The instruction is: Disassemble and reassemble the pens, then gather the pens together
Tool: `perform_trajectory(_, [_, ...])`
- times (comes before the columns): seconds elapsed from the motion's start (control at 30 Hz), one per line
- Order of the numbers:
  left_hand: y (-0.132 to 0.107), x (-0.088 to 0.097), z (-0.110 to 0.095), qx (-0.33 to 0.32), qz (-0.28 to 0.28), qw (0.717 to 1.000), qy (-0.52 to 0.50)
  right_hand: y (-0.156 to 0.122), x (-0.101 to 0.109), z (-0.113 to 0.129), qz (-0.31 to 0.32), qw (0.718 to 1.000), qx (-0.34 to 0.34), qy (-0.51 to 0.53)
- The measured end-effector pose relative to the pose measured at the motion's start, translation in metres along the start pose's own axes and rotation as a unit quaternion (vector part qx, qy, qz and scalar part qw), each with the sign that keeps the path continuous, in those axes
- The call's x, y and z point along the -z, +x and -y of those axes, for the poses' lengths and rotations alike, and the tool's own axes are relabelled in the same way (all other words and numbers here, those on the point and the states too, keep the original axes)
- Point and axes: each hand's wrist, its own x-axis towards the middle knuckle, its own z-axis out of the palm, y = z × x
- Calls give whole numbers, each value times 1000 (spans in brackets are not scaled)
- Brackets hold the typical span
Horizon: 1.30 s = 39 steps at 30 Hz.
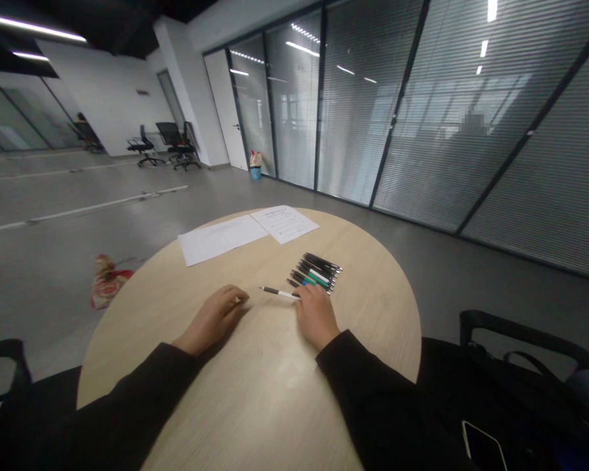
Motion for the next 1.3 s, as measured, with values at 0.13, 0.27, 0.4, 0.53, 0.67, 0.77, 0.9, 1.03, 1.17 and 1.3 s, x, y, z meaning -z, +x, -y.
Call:
perform_trajectory(0.13, [2,5,1,75,-62,995,-28,0,1,1,0,1000,11,15])
perform_trajectory(0.27, [4,7,-2,153,-86,982,-69,0,0,1,6,999,32,35])
perform_trajectory(0.4, [5,7,-2,191,-89,972,-100,0,0,3,7,998,44,44])
perform_trajectory(0.53, [5,4,-1,190,-100,972,-93,0,-1,4,0,997,55,52])
perform_trajectory(0.67, [4,-1,-3,195,-96,972,-85,-1,-1,6,-3,996,69,52])
perform_trajectory(0.77, [4,-4,-6,202,-90,971,-88,-1,-1,8,-2,996,75,51])
perform_trajectory(0.9, [4,-6,-10,216,-79,967,-110,-1,0,9,1,996,76,46])
perform_trajectory(1.03, [5,-5,-13,227,-76,963,-125,-1,1,10,0,996,78,45])
perform_trajectory(1.17, [5,-4,-16,230,-67,961,-137,-1,2,11,3,995,80,52])
perform_trajectory(1.3, [4,-7,-16,234,-55,959,-153,-2,1,11,2,995,84,56])
